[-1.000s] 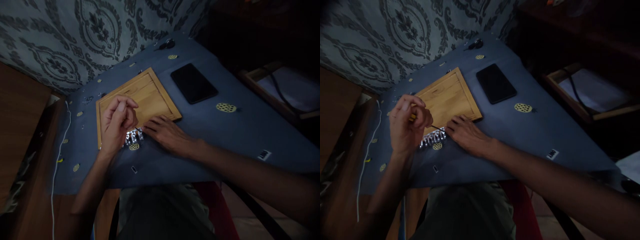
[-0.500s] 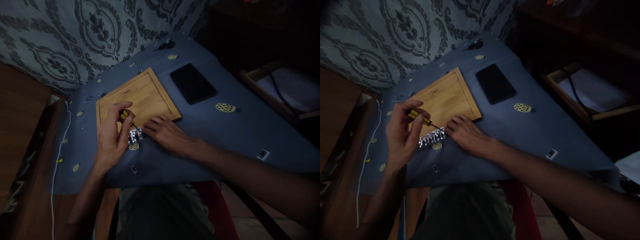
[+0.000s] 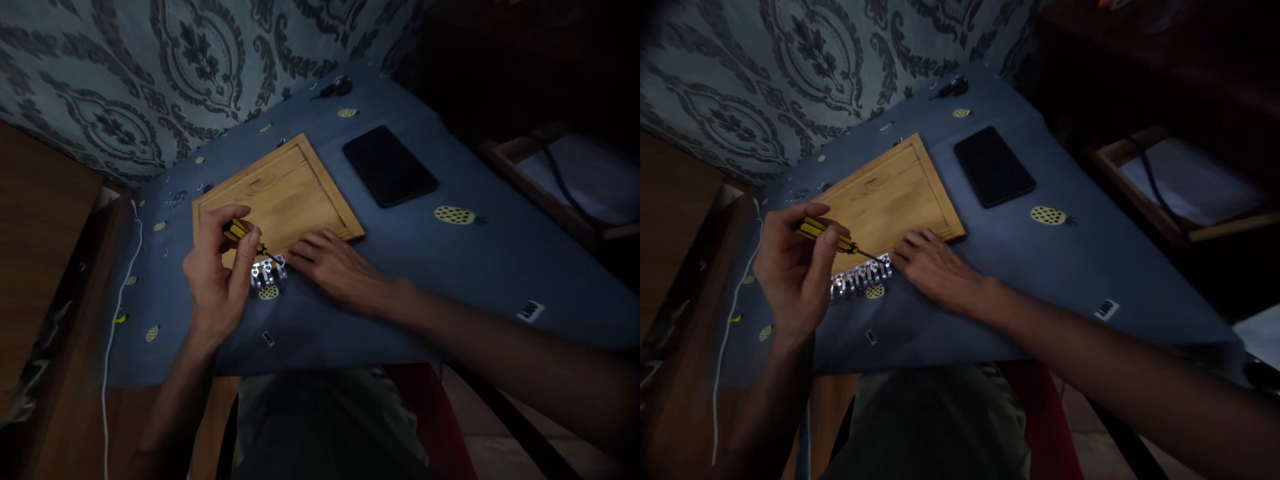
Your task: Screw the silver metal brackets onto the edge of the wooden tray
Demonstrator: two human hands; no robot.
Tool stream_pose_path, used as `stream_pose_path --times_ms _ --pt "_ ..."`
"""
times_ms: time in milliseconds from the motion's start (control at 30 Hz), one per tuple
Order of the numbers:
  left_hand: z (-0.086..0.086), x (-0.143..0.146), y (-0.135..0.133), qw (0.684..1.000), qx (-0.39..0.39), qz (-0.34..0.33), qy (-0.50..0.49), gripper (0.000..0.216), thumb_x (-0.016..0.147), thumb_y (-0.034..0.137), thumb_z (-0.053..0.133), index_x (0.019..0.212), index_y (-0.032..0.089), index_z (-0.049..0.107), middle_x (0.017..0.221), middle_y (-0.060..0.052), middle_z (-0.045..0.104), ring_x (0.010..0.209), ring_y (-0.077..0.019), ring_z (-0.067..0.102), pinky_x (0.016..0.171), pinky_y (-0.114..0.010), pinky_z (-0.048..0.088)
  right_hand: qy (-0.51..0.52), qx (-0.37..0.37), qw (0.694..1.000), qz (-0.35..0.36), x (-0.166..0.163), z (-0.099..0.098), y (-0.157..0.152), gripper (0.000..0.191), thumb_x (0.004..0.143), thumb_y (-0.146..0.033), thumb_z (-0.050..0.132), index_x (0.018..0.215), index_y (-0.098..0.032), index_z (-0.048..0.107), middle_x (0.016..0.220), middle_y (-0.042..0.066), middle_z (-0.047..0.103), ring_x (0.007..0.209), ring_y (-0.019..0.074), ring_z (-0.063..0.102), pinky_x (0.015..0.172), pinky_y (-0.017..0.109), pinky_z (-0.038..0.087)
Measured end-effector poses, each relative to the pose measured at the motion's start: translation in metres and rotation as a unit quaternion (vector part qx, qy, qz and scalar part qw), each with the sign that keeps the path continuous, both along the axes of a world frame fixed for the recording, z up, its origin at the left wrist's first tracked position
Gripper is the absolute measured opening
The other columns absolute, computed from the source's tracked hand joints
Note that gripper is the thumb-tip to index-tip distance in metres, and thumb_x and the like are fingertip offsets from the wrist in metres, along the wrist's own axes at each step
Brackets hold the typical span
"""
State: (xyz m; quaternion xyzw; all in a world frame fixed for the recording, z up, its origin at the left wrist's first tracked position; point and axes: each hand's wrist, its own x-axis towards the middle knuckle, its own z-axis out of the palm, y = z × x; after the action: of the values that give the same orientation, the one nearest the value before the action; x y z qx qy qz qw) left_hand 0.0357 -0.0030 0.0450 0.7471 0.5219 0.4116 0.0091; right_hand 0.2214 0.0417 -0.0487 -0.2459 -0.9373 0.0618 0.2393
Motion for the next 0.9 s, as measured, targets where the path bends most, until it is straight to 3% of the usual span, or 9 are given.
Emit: stream_pose_path --times_ms 900 --pt "-0.0046 -0.0013 0.0008 0.999 0.018 0.008 0.048 0.022 0.103 0.032 0.061 0.124 0.025 0.060 0.111 -0.001 0.068 0.089 -0.0118 0.071 0.078 -0.024 0.058 -0.005 -0.005 1.000 0.005 0.0006 -0.0015 0.0008 0.025 0.103 -0.016 0.052 0.124 -0.013 0.065 0.120 0.013 0.071 0.109 0.0287 0.052 0.092 0.043 0.039"
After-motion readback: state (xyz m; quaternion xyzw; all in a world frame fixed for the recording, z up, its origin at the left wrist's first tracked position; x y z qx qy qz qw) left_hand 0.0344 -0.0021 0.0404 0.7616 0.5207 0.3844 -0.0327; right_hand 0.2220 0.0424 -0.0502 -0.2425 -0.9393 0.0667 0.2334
